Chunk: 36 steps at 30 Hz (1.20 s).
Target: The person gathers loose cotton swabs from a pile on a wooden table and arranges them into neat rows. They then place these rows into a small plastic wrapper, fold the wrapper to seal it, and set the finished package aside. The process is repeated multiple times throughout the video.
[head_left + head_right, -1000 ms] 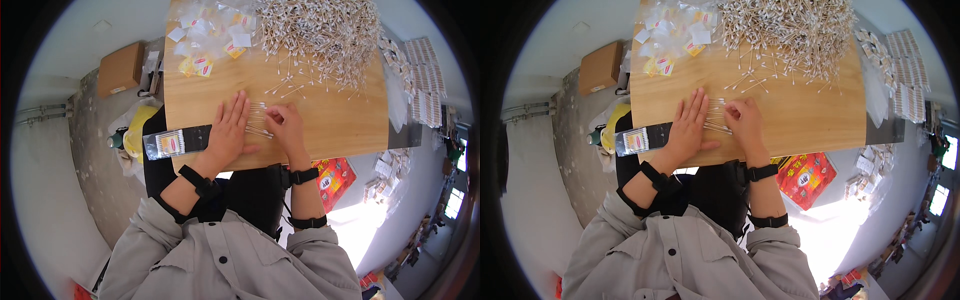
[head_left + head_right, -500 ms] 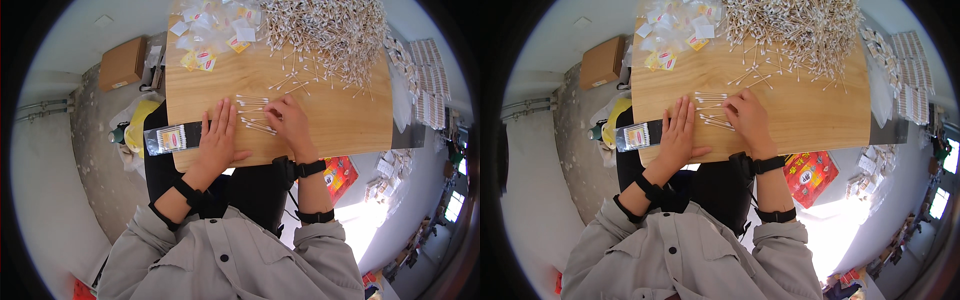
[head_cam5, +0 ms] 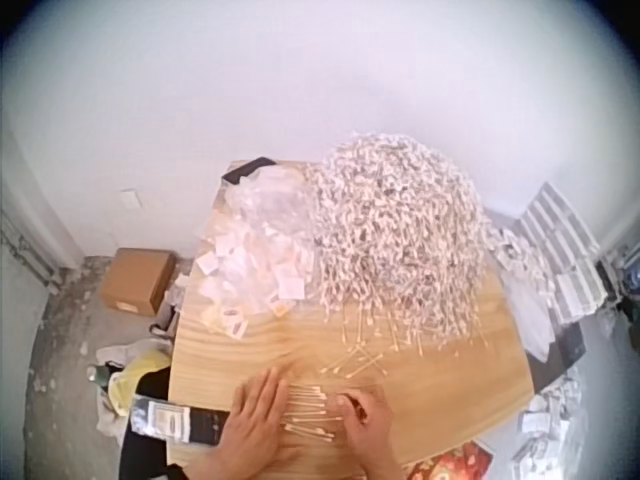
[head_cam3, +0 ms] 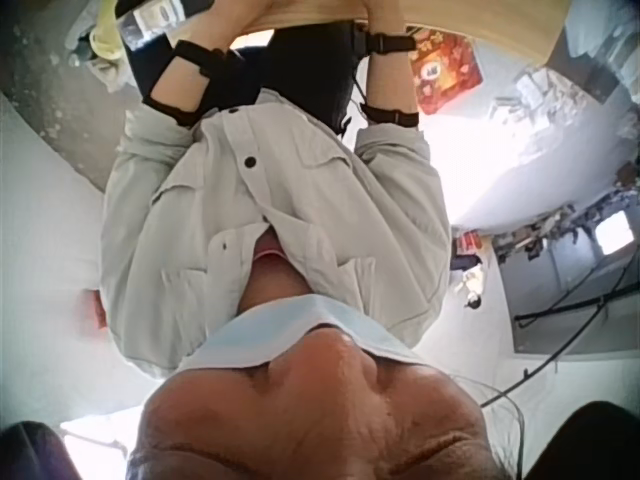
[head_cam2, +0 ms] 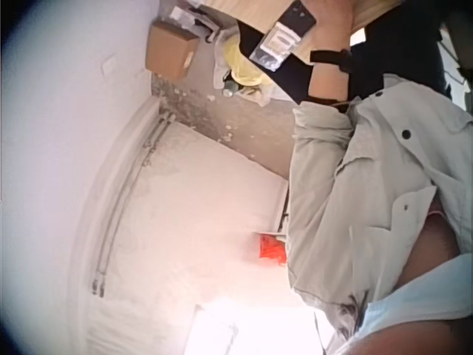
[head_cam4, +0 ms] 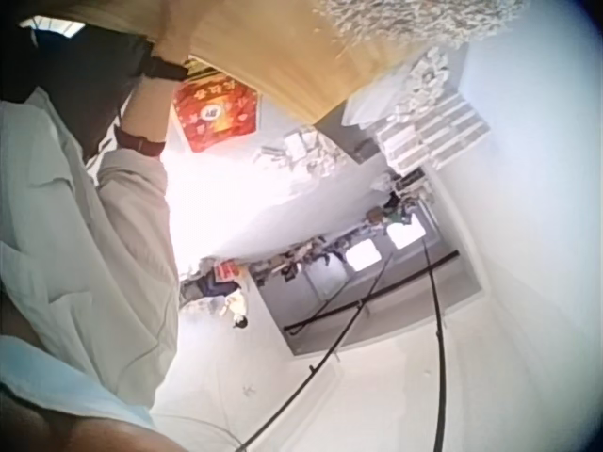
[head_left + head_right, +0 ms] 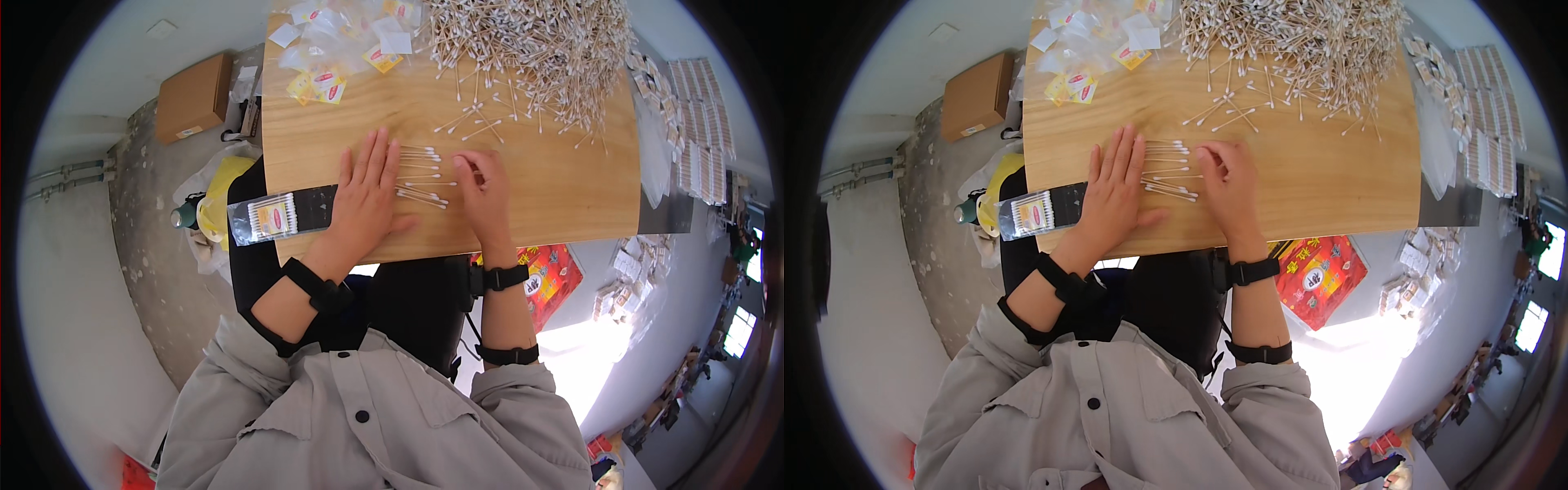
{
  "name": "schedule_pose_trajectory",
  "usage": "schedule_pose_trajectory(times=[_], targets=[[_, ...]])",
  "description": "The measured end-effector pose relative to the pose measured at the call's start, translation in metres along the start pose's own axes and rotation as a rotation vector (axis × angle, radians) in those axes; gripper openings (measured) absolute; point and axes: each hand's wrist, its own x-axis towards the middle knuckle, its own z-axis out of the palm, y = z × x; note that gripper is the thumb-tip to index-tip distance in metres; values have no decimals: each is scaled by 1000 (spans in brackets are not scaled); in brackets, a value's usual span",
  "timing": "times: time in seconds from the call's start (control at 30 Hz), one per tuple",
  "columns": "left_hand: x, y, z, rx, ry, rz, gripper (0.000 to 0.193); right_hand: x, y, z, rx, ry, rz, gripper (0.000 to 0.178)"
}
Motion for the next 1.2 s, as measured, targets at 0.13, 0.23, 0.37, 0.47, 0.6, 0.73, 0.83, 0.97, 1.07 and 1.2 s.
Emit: schedule_pose_trajectory(times=[0.13, 0.23, 0.37, 0.47, 0.6, 0.73, 0.83, 0.97, 1.07, 1.2], targets=[[10, 8, 13, -38, 78, -12, 105, -18, 14, 12, 396, 235, 144, 30], [15, 13, 17, -84, 117, 3, 96, -23, 16, 29, 614, 311, 170, 41], [15, 6, 18, -142, 59, 131, 90, -20, 17, 45, 702, 255, 95, 51], [8, -4, 22, -149, 33, 203, 91, -26, 14, 57, 741, 194, 99, 53], [-4, 3, 3, -122, 101, 52, 96, -26, 22, 48, 693, 291, 121, 46], [-17, 3, 4, -115, 62, -26, 104, -26, 4, 26, 205, 174, 59, 47], [-17, 6, 6, -87, 17, 24, 109, -34, 0, 18, -110, 150, -55, 56], [-16, 8, 10, -63, -4, 26, 112, -37, 3, 16, -321, 109, -152, 59], [-17, 7, 8, -67, -9, 26, 114, -36, 5, 19, -238, 137, -145, 51], [-17, 8, 1, -34, 17, -112, 120, -24, 3, 29, 233, 244, 45, 38]])
